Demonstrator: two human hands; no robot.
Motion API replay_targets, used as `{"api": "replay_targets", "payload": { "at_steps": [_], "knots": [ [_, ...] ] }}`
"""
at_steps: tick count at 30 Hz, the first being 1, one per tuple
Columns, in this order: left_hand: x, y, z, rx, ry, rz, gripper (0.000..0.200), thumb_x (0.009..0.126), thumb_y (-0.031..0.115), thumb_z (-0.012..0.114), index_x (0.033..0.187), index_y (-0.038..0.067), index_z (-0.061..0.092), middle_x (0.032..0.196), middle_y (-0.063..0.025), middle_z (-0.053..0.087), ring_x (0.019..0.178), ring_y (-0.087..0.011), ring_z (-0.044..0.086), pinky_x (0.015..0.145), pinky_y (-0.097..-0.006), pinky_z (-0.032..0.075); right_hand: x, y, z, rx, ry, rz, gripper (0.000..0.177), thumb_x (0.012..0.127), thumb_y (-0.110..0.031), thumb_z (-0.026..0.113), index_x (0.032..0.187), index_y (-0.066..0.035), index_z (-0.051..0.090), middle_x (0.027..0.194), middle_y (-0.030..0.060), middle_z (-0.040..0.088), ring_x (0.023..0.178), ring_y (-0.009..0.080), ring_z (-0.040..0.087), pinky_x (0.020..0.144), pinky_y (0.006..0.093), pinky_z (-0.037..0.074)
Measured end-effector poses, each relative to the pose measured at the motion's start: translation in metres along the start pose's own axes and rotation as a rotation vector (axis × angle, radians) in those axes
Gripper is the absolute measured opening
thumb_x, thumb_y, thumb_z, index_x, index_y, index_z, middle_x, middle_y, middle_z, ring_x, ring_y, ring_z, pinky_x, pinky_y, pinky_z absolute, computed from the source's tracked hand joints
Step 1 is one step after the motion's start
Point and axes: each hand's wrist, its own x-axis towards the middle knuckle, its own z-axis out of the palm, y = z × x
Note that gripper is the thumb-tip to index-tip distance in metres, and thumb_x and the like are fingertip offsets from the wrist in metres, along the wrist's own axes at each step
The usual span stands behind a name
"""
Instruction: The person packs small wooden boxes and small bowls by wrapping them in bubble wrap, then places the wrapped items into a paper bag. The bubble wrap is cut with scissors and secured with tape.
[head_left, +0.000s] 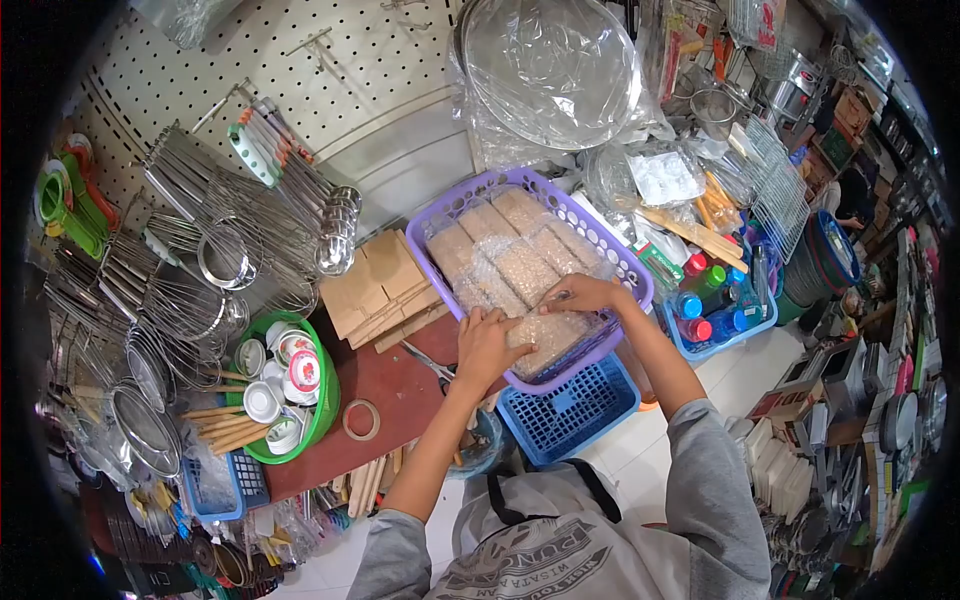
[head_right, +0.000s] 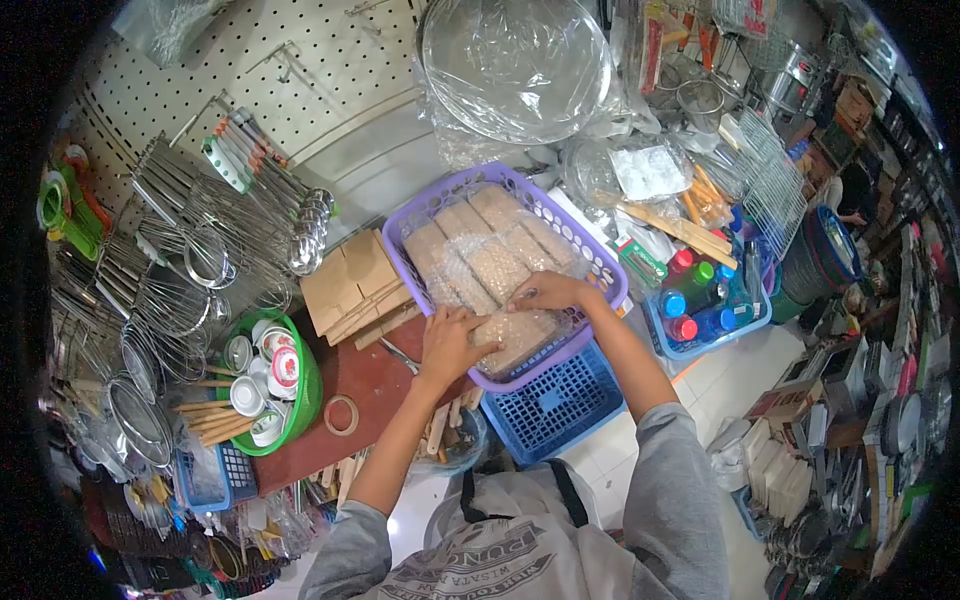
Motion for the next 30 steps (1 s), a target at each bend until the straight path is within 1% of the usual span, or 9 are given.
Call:
{"api": "replay_targets", "payload": {
  "at_steps": [6,9,10,13,15,21,25,28,30],
  "knots": [
    [0.001,-0.009,0.016,0.01,-0.096,0.014,0.038,0.073,0.036,0.077,0.108,0.021,0.076,0.096,0.001,0.071,0.105,-0.023,0.053,0.093,-0.0381,0.035,-0.005,0.004,0.008,-0.096,0.012,0.028,0.036,0.09,-0.043,0.067,0.11,-0.015,0.074,0.103,0.0076,0.073,0.091,0.0196,0.068,0.083,0.0324,0.05],
    [0.005,-0.013,0.021,0.044,-0.043,0.035,0.034,0.074,0.028,0.077,0.107,0.021,0.076,0.085,0.0005,0.071,0.1,-0.0237,0.055,0.09,-0.0386,0.035,-0.005,0.012,0.016,-0.084,0.069,0.014,0.04,0.085,-0.05,0.068,0.106,-0.016,0.075,0.101,0.0082,0.074,0.091,0.0232,0.068,0.084,0.0347,0.05],
    [0.007,-0.012,0.019,0.032,-0.061,0.011,0.031,0.074,0.027,0.076,0.105,0.021,0.076,0.086,0.0003,0.071,0.1,-0.0237,0.055,0.09,-0.0386,0.035,-0.004,0.016,0.018,-0.08,0.089,0.006,0.042,0.084,-0.053,0.069,0.104,-0.017,0.076,0.1,0.0084,0.074,0.091,0.025,0.069,0.085,0.0356,0.05],
    [0.009,-0.009,0.015,0.003,-0.091,-0.041,0.023,0.075,0.025,0.074,0.098,0.019,0.076,0.087,-0.0003,0.071,0.098,-0.0238,0.056,0.089,-0.0387,0.036,-0.001,0.022,0.023,-0.064,0.099,0.012,0.042,0.084,-0.053,0.069,0.103,-0.016,0.076,0.1,0.0098,0.073,0.092,0.0266,0.068,0.085,0.0366,0.05],
    [0.009,-0.008,0.015,-0.006,-0.073,-0.058,0.02,0.075,0.024,0.074,0.095,0.018,0.076,0.087,-0.0004,0.072,0.098,-0.0242,0.057,0.089,-0.0388,0.036,0.001,0.024,0.026,-0.086,0.12,0.001,0.04,0.087,-0.049,0.067,0.105,-0.015,0.075,0.099,0.0107,0.073,0.09,0.025,0.069,0.084,0.0357,0.05],
    [0.008,-0.011,0.021,0.026,-0.013,0.008,0.018,0.074,0.022,0.075,0.091,0.017,0.076,0.086,-0.0022,0.071,0.1,-0.0247,0.056,0.088,-0.0394,0.038,0.005,0.021,0.027,-0.147,0.109,0.078,0.042,0.088,-0.049,0.066,0.108,-0.013,0.074,0.1,0.0127,0.072,0.093,0.026,0.068,0.084,0.0366,0.05],
    [0.005,-0.014,0.024,0.063,0.062,0.079,0.023,0.072,0.024,0.076,0.093,0.016,0.076,0.087,-0.0024,0.069,0.098,-0.0245,0.056,0.087,-0.039,0.039,0.002,0.016,0.026,-0.127,0.115,0.094,0.043,0.087,-0.049,0.067,0.11,-0.013,0.073,0.102,0.0141,0.071,0.095,0.0284,0.067,0.085,0.0375,0.05],
    [0.004,-0.004,0.016,0.123,0.053,0.071,0.027,0.072,0.025,0.077,0.098,0.015,0.075,0.093,-0.0028,0.068,0.098,-0.0244,0.056,0.087,-0.0385,0.039,0.007,0.026,0.034,-0.135,0.169,0.068,0.05,0.085,-0.057,0.065,0.105,-0.013,0.074,0.101,0.0154,0.071,0.094,0.0321,0.068,0.086,0.0391,0.05],
    [0.004,0.003,0.012,0.163,0.075,0.065,0.031,0.072,0.026,0.077,0.1,0.015,0.075,0.095,-0.0024,0.068,0.098,-0.0243,0.055,0.087,-0.0377,0.039,0.007,0.03,0.033,-0.13,0.153,0.094,0.052,0.084,-0.059,0.065,0.105,-0.012,0.074,0.102,0.0156,0.071,0.095,0.0324,0.067,0.087,0.0391,0.05]
  ]
}}
